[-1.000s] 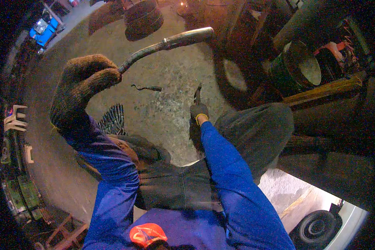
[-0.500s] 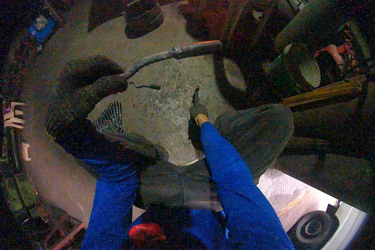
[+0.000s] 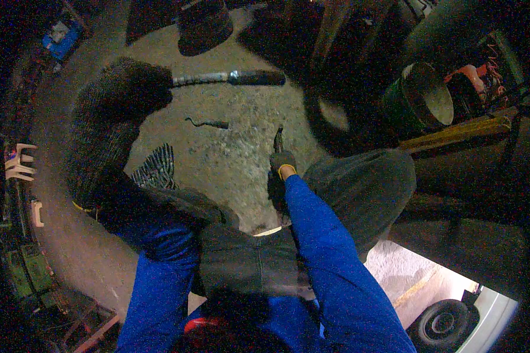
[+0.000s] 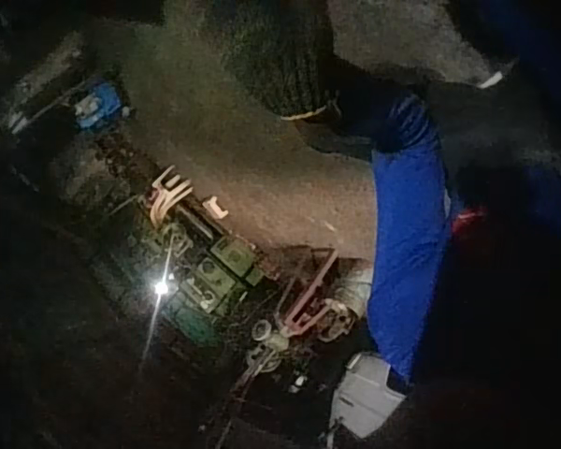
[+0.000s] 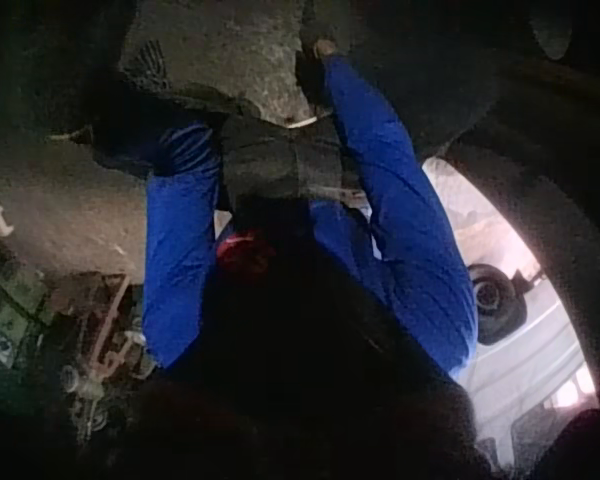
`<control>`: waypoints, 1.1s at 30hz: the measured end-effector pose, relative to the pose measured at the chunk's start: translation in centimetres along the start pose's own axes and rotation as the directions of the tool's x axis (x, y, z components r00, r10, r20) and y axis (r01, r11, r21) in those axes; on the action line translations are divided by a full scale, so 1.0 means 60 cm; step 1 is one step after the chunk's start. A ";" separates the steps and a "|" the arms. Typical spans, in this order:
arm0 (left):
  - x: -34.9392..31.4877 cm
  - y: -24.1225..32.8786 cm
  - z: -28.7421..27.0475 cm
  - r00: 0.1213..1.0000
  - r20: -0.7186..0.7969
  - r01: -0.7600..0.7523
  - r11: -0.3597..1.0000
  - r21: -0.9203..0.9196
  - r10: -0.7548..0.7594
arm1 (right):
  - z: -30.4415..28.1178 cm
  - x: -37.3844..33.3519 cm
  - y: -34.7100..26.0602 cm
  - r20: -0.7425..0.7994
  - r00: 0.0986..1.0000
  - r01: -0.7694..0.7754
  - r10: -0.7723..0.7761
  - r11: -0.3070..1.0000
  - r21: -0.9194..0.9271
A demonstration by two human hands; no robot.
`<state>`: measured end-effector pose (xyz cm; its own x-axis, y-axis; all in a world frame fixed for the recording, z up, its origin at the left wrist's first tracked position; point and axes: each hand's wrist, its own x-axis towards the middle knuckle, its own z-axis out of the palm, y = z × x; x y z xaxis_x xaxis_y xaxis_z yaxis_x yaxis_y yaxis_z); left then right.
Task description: The person sits on the floor and uses a welding torch to join two metal pieces. They repeatedly position the parts, apply the torch to create welds, and inspect the joints.
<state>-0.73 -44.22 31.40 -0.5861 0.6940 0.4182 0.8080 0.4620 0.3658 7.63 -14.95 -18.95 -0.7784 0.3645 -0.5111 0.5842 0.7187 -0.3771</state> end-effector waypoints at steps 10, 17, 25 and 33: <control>0.002 0.047 -0.054 0.983 -0.177 0.052 0.999 0.005 -0.050 | -0.025 -0.069 -0.090 -0.002 0.991 -0.132 0.136 0.966 0.220; 0.014 0.049 -0.055 0.948 -0.307 -0.067 0.995 0.070 0.085 | -0.034 -0.084 -0.093 0.011 0.996 -0.089 0.089 0.976 0.199; 0.040 0.034 -0.040 0.818 -0.441 -0.083 0.834 0.545 0.370 | -0.055 -0.112 -0.116 -0.015 0.990 -0.134 0.142 0.960 0.247; 0.054 0.007 -0.006 0.662 -0.624 0.014 0.825 0.565 0.416 | -0.043 -0.096 -0.098 0.010 0.989 -0.141 0.146 0.933 0.331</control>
<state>-2.29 -41.96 33.18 -0.0896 0.3066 0.9476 0.6929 0.7026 -0.1618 8.10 -19.73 -11.78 -0.6824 0.4598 -0.5683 0.7310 0.4232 -0.5354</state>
